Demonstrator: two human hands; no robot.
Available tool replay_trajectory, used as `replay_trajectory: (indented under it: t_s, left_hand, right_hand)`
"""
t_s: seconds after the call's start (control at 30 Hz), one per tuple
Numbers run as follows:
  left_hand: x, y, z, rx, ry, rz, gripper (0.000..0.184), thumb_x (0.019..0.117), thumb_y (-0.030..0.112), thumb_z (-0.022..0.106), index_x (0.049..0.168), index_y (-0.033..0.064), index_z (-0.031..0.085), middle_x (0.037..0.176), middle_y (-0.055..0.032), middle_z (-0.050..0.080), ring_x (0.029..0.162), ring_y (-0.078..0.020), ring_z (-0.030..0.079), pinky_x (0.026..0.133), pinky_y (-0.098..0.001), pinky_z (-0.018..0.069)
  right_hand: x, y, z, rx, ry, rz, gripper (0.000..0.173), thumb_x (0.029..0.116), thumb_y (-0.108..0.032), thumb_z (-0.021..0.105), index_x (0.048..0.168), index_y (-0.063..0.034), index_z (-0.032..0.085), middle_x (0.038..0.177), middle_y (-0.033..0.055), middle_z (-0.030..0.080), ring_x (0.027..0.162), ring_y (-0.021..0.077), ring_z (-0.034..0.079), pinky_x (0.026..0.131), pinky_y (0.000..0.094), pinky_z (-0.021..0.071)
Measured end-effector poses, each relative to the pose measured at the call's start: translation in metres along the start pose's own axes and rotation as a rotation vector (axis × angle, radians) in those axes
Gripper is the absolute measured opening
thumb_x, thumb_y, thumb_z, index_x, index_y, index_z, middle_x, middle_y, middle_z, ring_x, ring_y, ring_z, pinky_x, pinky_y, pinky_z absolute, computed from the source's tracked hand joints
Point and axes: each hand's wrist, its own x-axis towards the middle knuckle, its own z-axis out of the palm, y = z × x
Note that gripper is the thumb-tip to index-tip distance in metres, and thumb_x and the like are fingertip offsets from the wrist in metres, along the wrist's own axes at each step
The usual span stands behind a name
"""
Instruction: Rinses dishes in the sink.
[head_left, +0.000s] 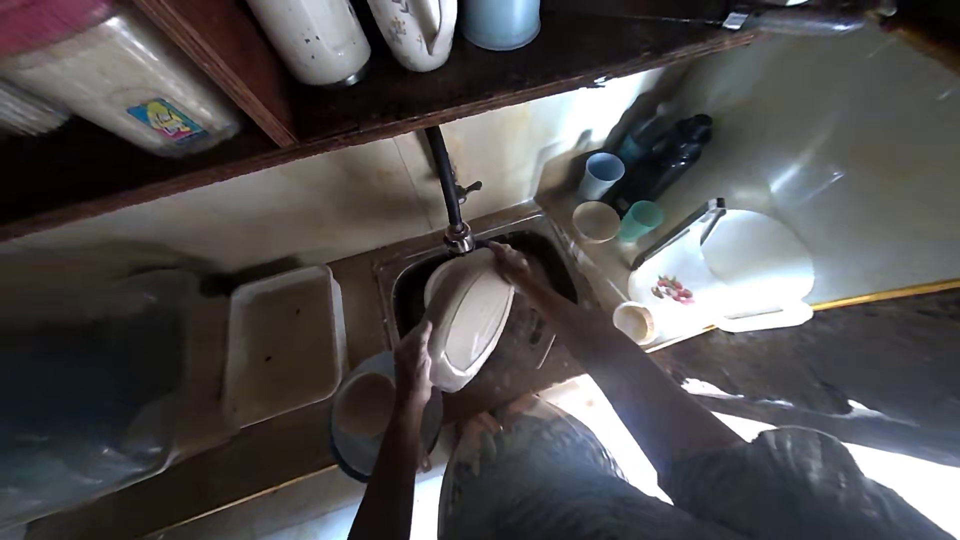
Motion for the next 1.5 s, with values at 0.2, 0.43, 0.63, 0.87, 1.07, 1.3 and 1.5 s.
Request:
replay_trajectory:
  t_s: [0.2, 0.43, 0.63, 0.87, 1.07, 1.3, 1.5]
  left_hand:
    - [0.035, 0.031, 0.025, 0.427, -0.477, 0.029, 0.038, 0.0890, 0.014, 0.077, 0.121, -0.0039, 0.064, 0.110, -0.0161, 0.068, 0.102, -0.0204, 0.065, 0.094, -0.0388, 0.0525]
    - [0.024, 0.047, 0.068, 0.617, -0.443, 0.190, 0.046, 0.0959, 0.029, 0.070, 0.129, -0.0020, 0.063, 0.115, -0.0206, 0.069, 0.110, -0.0301, 0.066, 0.100, -0.0500, 0.0498]
    - [0.006, 0.036, 0.040, 0.125, -0.491, 0.132, 0.041, 0.0853, 0.001, 0.074, 0.122, -0.0104, 0.060, 0.105, -0.0129, 0.068, 0.093, -0.0083, 0.065, 0.088, -0.0247, 0.0542]
    - [0.015, 0.037, 0.033, 0.315, -0.588, 0.068, 0.040, 0.0892, 0.001, 0.071, 0.126, -0.0069, 0.058, 0.113, -0.0148, 0.066, 0.102, -0.0146, 0.064, 0.093, -0.0312, 0.0533]
    - [-0.016, 0.001, 0.025, -0.003, -0.216, 0.048, 0.013, 0.0864, -0.003, 0.065, 0.099, -0.0032, 0.064, 0.088, -0.0023, 0.065, 0.083, -0.0037, 0.062, 0.079, -0.0215, 0.0531]
    - [-0.011, -0.007, 0.006, -0.133, -0.053, 0.060, 0.017, 0.0880, 0.001, 0.063, 0.105, -0.0041, 0.065, 0.092, -0.0022, 0.068, 0.086, -0.0034, 0.065, 0.081, -0.0226, 0.0553]
    - [-0.023, -0.006, 0.006, -0.416, 0.024, -0.150, 0.019, 0.0903, 0.002, 0.056, 0.109, 0.0008, 0.059, 0.094, -0.0047, 0.066, 0.085, -0.0106, 0.066, 0.076, -0.0295, 0.0580]
  right_hand:
    - [-0.023, -0.025, -0.001, -0.439, 0.006, -0.085, 0.039, 0.1043, -0.016, 0.052, 0.142, -0.0084, 0.058, 0.136, 0.0252, 0.061, 0.124, 0.0457, 0.060, 0.099, 0.0648, 0.0485]
    - [-0.062, -0.017, 0.010, 0.047, 0.164, -0.368, 0.031, 0.1050, -0.017, 0.053, 0.128, -0.0028, 0.069, 0.135, 0.0197, 0.064, 0.127, 0.0349, 0.060, 0.107, 0.0545, 0.0475]
    - [-0.049, 0.016, -0.026, 0.444, 0.077, -0.100, 0.052, 0.1068, -0.048, 0.045, 0.130, -0.0059, 0.063, 0.122, 0.0178, 0.067, 0.112, 0.0290, 0.064, 0.095, 0.0505, 0.0524]
    - [-0.107, -0.060, 0.002, -0.537, -0.243, -0.596, 0.036, 0.0933, -0.027, 0.071, 0.117, 0.0003, 0.072, 0.114, 0.0230, 0.071, 0.113, 0.0403, 0.065, 0.100, 0.0598, 0.0467]
    - [-0.036, -0.011, 0.018, -0.298, 0.006, -0.190, 0.041, 0.1068, -0.024, 0.051, 0.144, -0.0066, 0.058, 0.142, 0.0248, 0.058, 0.134, 0.0420, 0.054, 0.111, 0.0599, 0.0423]
    - [-0.098, -0.019, 0.079, 0.040, -0.142, -0.581, 0.045, 0.0997, -0.019, 0.061, 0.144, -0.0085, 0.060, 0.158, 0.0152, 0.047, 0.154, 0.0345, 0.030, 0.127, 0.0603, 0.0112]
    - [-0.042, -0.008, 0.056, -0.280, 0.073, -0.110, 0.052, 0.1044, -0.032, 0.056, 0.151, -0.0092, 0.050, 0.150, 0.0243, 0.051, 0.138, 0.0448, 0.048, 0.111, 0.0623, 0.0400]
